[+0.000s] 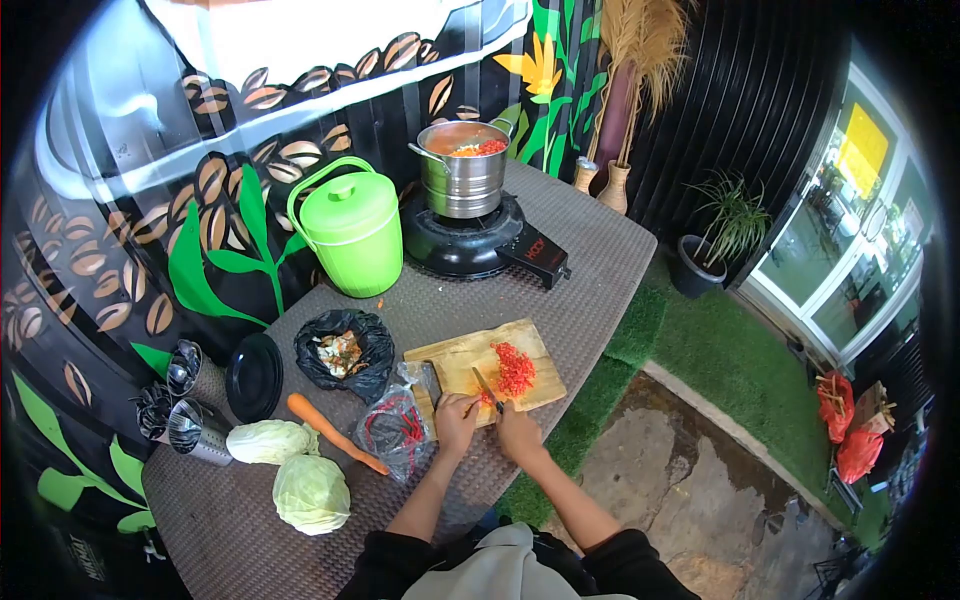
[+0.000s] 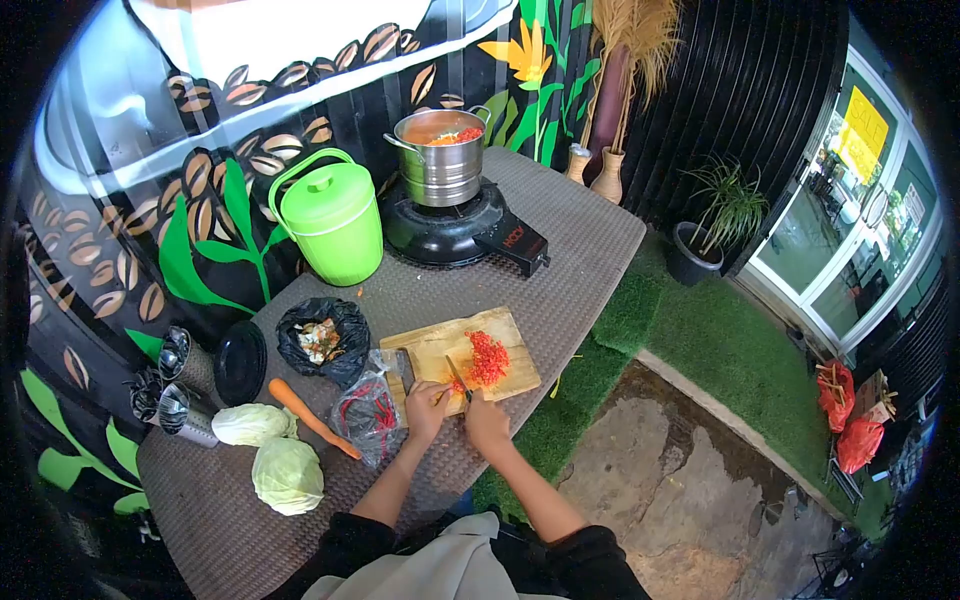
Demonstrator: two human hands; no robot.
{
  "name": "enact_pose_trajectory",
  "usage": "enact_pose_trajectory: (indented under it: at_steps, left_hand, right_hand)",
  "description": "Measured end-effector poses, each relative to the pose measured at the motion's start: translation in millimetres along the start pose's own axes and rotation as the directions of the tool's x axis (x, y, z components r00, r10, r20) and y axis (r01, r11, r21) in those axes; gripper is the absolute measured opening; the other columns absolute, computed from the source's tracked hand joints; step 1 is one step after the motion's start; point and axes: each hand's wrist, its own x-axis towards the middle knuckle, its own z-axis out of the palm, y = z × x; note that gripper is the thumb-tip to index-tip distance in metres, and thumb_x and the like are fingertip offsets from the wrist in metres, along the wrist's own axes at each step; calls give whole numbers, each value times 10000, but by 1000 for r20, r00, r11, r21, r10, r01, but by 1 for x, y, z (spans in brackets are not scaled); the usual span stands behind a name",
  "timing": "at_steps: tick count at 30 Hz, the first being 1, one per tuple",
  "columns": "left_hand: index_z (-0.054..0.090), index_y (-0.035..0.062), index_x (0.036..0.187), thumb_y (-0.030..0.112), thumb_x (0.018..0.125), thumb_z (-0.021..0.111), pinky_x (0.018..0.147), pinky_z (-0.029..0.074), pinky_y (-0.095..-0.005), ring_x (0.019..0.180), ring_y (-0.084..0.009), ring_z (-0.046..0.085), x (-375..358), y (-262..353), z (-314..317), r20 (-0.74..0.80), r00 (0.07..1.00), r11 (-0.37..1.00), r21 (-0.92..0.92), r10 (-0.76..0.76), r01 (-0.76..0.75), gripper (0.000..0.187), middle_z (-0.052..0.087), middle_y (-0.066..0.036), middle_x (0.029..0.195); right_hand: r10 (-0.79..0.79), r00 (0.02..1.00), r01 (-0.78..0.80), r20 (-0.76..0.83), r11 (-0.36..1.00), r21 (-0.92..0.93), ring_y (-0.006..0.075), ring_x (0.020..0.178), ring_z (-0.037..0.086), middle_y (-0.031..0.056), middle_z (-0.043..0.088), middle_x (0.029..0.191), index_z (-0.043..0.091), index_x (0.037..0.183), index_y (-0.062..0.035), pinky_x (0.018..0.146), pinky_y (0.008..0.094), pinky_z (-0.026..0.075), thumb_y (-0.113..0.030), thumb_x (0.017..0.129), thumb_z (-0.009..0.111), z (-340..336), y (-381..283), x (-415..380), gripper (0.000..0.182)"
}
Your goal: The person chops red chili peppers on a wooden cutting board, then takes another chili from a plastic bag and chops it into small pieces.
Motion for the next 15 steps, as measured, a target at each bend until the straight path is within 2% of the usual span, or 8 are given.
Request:
enact_pose_trajectory:
  at_steps: [2,5,7,8,10,12,14,15]
  left_hand:
    - [720,30,850,87,753,688,818,456,-369,820,-291,584,-2,0,2,7,999,999,-7,-37,37,117,660,-125,813]
    - [716,22,842,87,749,693,858,441,-390,817,-293,586,-1,3,0,-15,1000,1000,10,-4,5,116,657,-124,801]
    - [715,21,840,84,744,696,919,418,-407,805,-295,587,-2,6,0,38,988,986,-69,-147,149,116,651,-123,793]
    - [715,21,840,84,744,696,919,418,-407,805,-295,587,-2,4,2,40,989,987,-69,-144,146,116,651,-123,793]
    - [716,21,841,88,742,702,857,450,-386,800,-290,580,-2,0,4,-22,999,999,-29,-29,28,120,644,-120,791]
    - [716,23,840,92,745,701,853,454,-382,798,-290,575,-3,-1,3,-13,999,999,-21,-48,48,119,641,-116,790]
    - [716,25,840,95,748,699,850,458,-377,796,-289,571,-3,-1,5,-7,998,998,-19,-64,64,117,638,-113,789]
    - [716,27,841,96,751,696,852,453,-380,797,-290,570,-3,-2,5,-12,999,999,-18,-37,37,116,637,-112,786]
  right_hand:
    - [117,993,-117,12,993,26,425,799,640,269,635,816,469,1037,6,699,518,505,-294,937,459,15,-8,-8,316]
    - [135,990,-139,45,986,92,428,805,638,279,634,832,476,1031,9,715,524,501,-294,937,459,14,-9,1,317]
    - [90,995,-94,38,990,106,433,795,638,281,633,824,472,1014,3,713,532,499,-296,939,457,6,-5,10,308]
    - [41,999,-44,24,993,114,437,785,638,283,633,815,467,998,-3,712,540,498,-297,941,455,2,-1,14,300]
    - [22,999,-24,26,997,74,433,768,642,272,636,795,462,1005,0,689,523,510,-297,942,449,-3,2,12,304]
    - [4,999,-5,35,999,33,429,750,646,262,638,775,457,1013,3,666,505,522,-297,943,444,1,-2,4,308]
    - [129,991,-131,26,988,84,421,788,648,271,639,806,469,1003,5,688,500,519,-312,942,444,12,-13,-5,324]
    - [129,991,-130,25,988,83,421,788,648,271,639,806,469,1003,5,688,500,519,-312,942,444,12,-12,-4,324]
